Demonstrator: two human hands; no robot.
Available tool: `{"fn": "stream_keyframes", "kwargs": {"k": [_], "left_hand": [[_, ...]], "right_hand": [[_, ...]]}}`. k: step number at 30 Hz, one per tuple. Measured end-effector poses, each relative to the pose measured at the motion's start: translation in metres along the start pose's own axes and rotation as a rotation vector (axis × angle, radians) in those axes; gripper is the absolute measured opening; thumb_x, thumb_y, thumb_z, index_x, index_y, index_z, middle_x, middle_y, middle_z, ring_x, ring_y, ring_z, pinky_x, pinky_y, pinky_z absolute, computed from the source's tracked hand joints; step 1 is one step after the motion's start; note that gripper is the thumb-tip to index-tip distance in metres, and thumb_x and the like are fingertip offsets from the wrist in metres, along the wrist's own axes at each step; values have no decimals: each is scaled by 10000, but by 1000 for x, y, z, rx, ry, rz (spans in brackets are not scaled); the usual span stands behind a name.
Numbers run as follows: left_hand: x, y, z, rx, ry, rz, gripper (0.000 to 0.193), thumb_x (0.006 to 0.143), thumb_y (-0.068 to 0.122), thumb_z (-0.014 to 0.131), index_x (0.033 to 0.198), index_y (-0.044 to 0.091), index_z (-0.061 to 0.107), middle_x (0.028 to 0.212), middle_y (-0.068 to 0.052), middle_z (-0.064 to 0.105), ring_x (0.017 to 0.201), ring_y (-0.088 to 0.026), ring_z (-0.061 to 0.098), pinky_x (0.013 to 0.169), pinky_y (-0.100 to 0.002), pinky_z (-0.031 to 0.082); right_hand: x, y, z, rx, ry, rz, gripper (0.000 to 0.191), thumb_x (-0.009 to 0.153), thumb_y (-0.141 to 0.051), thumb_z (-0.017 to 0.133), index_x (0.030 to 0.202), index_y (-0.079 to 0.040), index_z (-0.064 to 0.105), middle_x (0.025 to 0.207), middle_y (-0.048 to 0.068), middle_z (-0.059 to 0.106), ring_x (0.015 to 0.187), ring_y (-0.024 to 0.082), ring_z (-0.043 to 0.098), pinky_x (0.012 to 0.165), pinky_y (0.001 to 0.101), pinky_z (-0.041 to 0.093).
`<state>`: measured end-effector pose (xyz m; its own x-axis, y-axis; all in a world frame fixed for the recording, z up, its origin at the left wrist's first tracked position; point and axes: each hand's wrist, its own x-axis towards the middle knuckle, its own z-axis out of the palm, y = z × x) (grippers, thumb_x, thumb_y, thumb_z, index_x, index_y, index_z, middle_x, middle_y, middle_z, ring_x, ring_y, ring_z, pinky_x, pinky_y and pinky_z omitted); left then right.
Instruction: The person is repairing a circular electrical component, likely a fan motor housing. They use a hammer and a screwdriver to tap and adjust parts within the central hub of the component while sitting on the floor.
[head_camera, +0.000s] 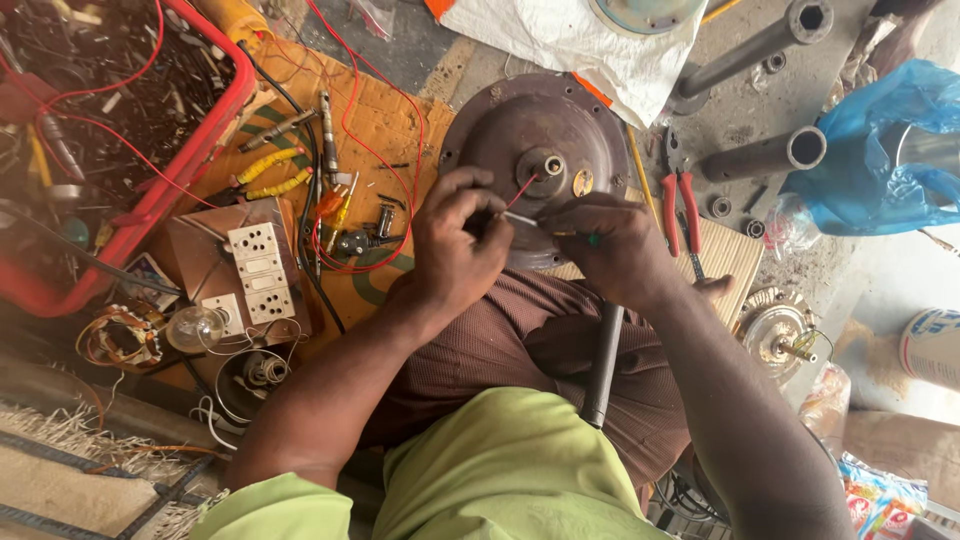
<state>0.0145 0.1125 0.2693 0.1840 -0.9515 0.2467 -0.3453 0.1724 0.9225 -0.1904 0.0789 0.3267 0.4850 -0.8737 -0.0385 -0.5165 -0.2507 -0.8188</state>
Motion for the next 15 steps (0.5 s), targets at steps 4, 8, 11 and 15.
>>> {"fn": "stream_keyframes", "kwargs": {"k": [4, 8, 11, 15], "left_hand": [[12, 4, -35, 19, -68, 20, 106, 871, 25, 702, 964, 52, 745, 1059, -126, 742, 975, -233, 706, 853, -333, 564], [38, 8, -39, -141, -71, -255, 147, 929, 155, 745, 1036, 55, 749, 894, -95, 763, 802, -222, 719, 717, -323, 575], [55, 18, -12, 47, -222, -168, 255, 784, 249, 844, 926, 50, 774, 819, -122, 768, 735, -225, 756, 676, -361, 584], [56, 23, 8, 163, -276, -133, 212, 868, 288, 814, 919, 82, 813, 770, -173, 745, 705, -272, 729, 634, -414, 542]], "right_hand": [[-13, 10, -9, -111, -291, -53, 240, 736, -10, 805, 955, -105, 831, 1010, 80, 797, 919, 221, 770, 806, 353, 608], [-39, 15, -32, 451, -289, 125, 202, 795, -69, 832, 978, -3, 778, 966, 113, 783, 841, 218, 732, 733, 324, 584], [-34, 9, -33, 756, 176, 337, 225, 881, -101, 833, 1024, 51, 747, 890, 150, 744, 750, 213, 648, 669, 322, 519], [26, -20, 5, 170, 386, 276, 361, 889, -202, 834, 1176, 2, 752, 959, 80, 741, 870, 176, 682, 760, 308, 545]]}}
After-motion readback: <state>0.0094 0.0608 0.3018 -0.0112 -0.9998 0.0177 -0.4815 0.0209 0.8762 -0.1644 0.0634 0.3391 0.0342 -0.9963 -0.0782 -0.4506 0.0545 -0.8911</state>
